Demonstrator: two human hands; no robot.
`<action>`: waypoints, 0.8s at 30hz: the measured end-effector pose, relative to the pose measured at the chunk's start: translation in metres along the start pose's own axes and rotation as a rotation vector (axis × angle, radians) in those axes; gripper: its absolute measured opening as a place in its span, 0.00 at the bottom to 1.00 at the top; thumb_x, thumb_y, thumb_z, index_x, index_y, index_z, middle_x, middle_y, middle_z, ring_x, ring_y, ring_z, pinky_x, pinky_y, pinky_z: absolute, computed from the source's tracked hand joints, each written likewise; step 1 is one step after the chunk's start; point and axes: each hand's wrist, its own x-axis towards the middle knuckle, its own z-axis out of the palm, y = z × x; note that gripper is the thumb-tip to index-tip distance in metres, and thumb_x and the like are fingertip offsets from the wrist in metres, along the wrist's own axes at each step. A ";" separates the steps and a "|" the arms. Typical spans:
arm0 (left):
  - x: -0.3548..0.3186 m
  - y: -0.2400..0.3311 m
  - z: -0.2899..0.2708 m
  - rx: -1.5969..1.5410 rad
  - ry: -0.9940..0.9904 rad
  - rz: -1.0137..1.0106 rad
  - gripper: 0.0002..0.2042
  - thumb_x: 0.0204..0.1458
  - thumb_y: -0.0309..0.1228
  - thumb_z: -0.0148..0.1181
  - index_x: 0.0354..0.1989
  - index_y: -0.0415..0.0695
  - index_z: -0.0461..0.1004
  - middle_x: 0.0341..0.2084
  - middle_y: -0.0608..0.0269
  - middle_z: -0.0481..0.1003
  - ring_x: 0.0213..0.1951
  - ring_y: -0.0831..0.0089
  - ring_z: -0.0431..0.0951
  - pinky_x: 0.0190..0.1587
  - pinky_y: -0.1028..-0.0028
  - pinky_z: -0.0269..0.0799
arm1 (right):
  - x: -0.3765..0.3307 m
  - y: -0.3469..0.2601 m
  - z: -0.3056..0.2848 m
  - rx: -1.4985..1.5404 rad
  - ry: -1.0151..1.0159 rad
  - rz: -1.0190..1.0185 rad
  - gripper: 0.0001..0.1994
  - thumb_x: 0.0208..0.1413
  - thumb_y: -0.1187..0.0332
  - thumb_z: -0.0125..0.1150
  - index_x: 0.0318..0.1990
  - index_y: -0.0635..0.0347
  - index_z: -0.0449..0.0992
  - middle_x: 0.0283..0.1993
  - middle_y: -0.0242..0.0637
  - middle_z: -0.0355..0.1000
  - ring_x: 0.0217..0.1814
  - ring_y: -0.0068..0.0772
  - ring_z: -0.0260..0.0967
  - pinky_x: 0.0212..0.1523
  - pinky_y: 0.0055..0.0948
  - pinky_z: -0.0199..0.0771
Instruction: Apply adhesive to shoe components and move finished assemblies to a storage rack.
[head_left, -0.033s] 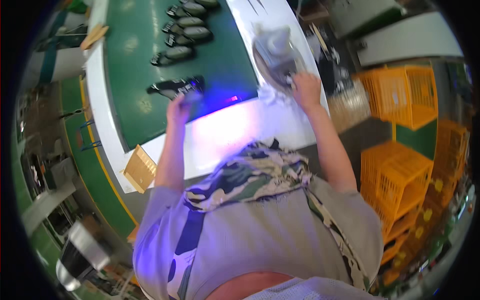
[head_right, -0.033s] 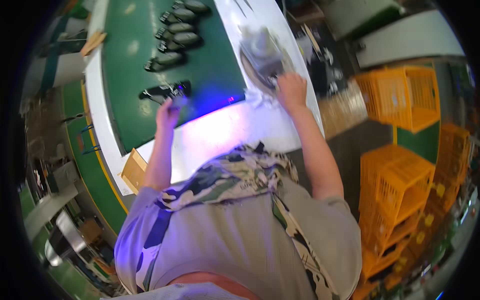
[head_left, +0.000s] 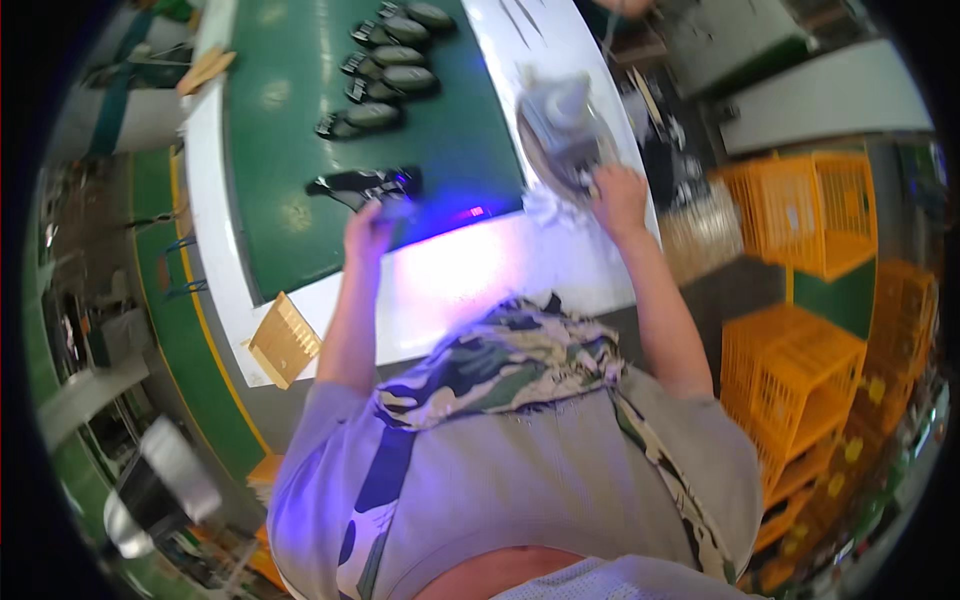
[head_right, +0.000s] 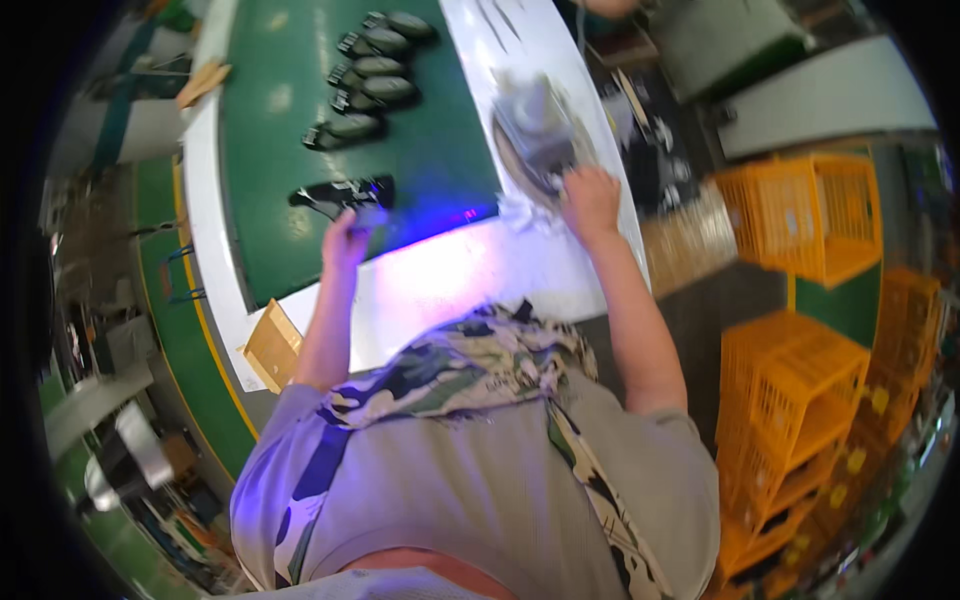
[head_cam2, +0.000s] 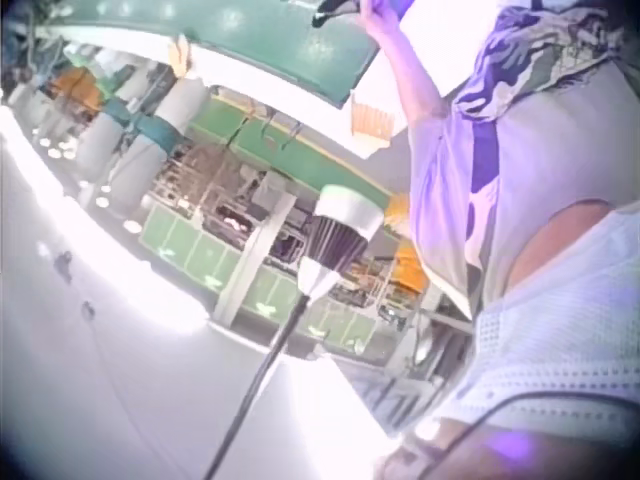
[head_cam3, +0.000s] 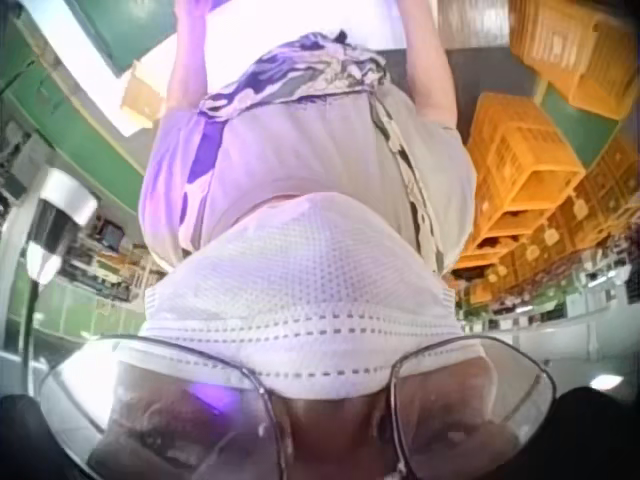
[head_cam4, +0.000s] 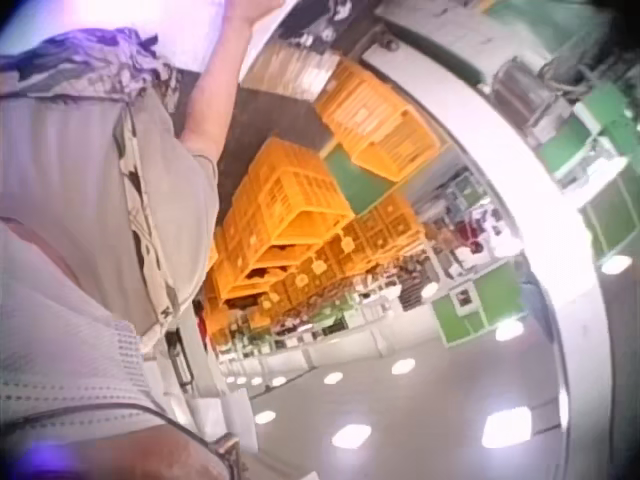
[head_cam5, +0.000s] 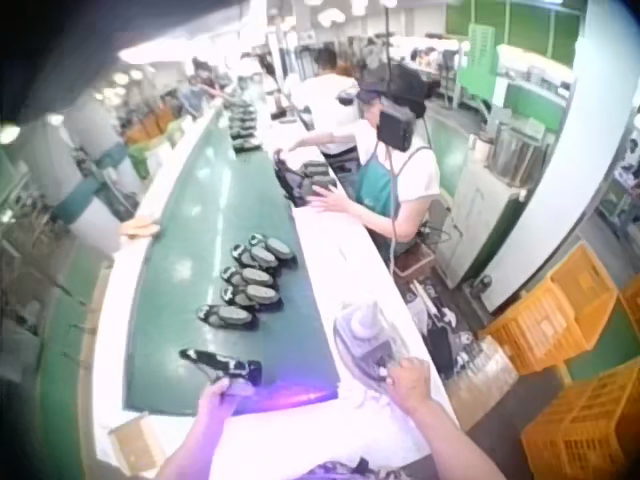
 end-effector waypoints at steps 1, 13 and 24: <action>-0.013 -0.004 0.015 0.010 0.046 0.127 0.24 0.49 0.27 0.61 0.55 0.32 0.65 0.45 0.48 0.75 0.47 0.54 0.78 0.56 0.52 0.71 | -0.002 0.001 -0.002 0.064 0.015 -0.003 0.06 0.39 0.71 0.62 0.28 0.52 0.75 0.32 0.36 0.72 0.41 0.44 0.69 0.42 0.45 0.64; -0.130 0.039 0.127 -0.057 -0.209 0.529 0.34 0.49 0.38 0.64 0.64 0.44 0.58 0.57 0.56 0.68 0.60 0.58 0.67 0.65 0.58 0.60 | -0.010 0.023 0.002 0.509 -0.110 0.475 0.12 0.39 0.61 0.66 0.29 0.58 0.78 0.29 0.46 0.76 0.33 0.50 0.75 0.35 0.41 0.73; -0.148 0.035 0.169 0.573 0.034 0.909 0.28 0.44 0.22 0.69 0.55 0.39 0.67 0.47 0.60 0.73 0.52 0.68 0.73 0.57 0.68 0.69 | 0.014 0.001 -0.005 1.199 -0.231 0.635 0.06 0.46 0.73 0.66 0.32 0.62 0.76 0.28 0.35 0.75 0.28 0.30 0.73 0.30 0.26 0.71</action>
